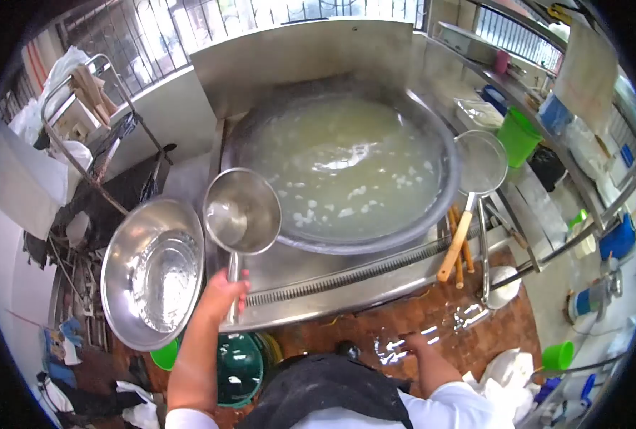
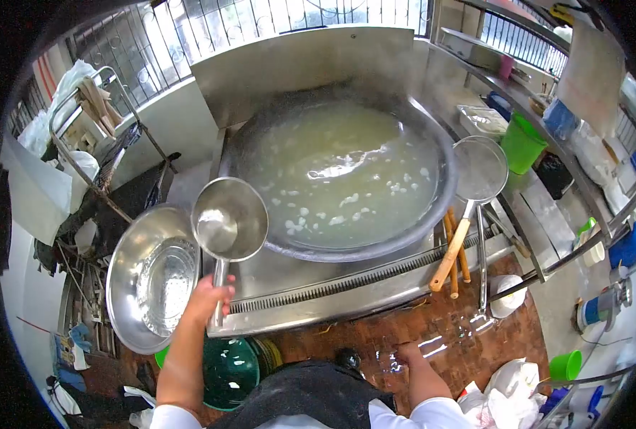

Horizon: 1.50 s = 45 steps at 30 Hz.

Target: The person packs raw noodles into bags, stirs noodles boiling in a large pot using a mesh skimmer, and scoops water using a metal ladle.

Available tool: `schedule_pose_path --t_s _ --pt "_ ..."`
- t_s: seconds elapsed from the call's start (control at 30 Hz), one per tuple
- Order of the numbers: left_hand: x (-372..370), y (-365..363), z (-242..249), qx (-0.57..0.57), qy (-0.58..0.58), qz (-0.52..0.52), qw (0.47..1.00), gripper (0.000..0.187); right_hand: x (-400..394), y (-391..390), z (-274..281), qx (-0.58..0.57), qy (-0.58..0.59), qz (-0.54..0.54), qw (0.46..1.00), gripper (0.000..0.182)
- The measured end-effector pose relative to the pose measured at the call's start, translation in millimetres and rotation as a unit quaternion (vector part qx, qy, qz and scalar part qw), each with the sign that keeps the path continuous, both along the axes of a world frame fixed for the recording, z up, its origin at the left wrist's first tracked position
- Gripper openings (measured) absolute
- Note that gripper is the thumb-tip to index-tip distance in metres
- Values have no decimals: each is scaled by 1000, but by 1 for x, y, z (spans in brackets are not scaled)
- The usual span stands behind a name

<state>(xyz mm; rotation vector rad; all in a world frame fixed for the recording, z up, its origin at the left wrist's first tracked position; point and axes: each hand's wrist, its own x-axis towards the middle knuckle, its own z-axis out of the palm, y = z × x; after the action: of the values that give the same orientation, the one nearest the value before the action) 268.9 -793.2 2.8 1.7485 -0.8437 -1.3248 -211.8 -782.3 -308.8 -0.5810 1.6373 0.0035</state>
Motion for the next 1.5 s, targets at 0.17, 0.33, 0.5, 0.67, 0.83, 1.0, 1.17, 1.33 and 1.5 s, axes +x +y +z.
schedule_pose_path --t_s 0.17,0.33,0.5,0.67,0.83,1.0,1.17,1.33,1.5 --pt "-1 -72 -4 -77 -327 -62 940 38 -26 5 -47 -21 -38 -8 999 34" --pt "-28 -115 33 -78 -573 -64 814 39 -39 4 -70 -42 8 -6 999 31" --pt "-38 -111 42 -95 -553 -49 826 37 -30 11 -44 -52 -48 -29 997 26" --pt "-45 -57 9 -69 -223 -37 972 33 -51 17 -170 -145 -2 192 971 33" --pt "-60 60 -50 -20 99 93 991 30 22 -11 -34 -123 -2 376 918 29" --pt "-62 198 -95 -12 193 93 977 27 101 -16 23 -260 -100 484 829 28" --pt "-75 338 -138 71 300 149 939 31 163 20 76 -125 -96 331 930 30" --pt "-59 401 -181 186 338 256 886 28 131 55 44 -222 16 509 831 42" --pt "-2 413 -238 210 249 348 879 14 49 80 33 -113 114 570 806 36"
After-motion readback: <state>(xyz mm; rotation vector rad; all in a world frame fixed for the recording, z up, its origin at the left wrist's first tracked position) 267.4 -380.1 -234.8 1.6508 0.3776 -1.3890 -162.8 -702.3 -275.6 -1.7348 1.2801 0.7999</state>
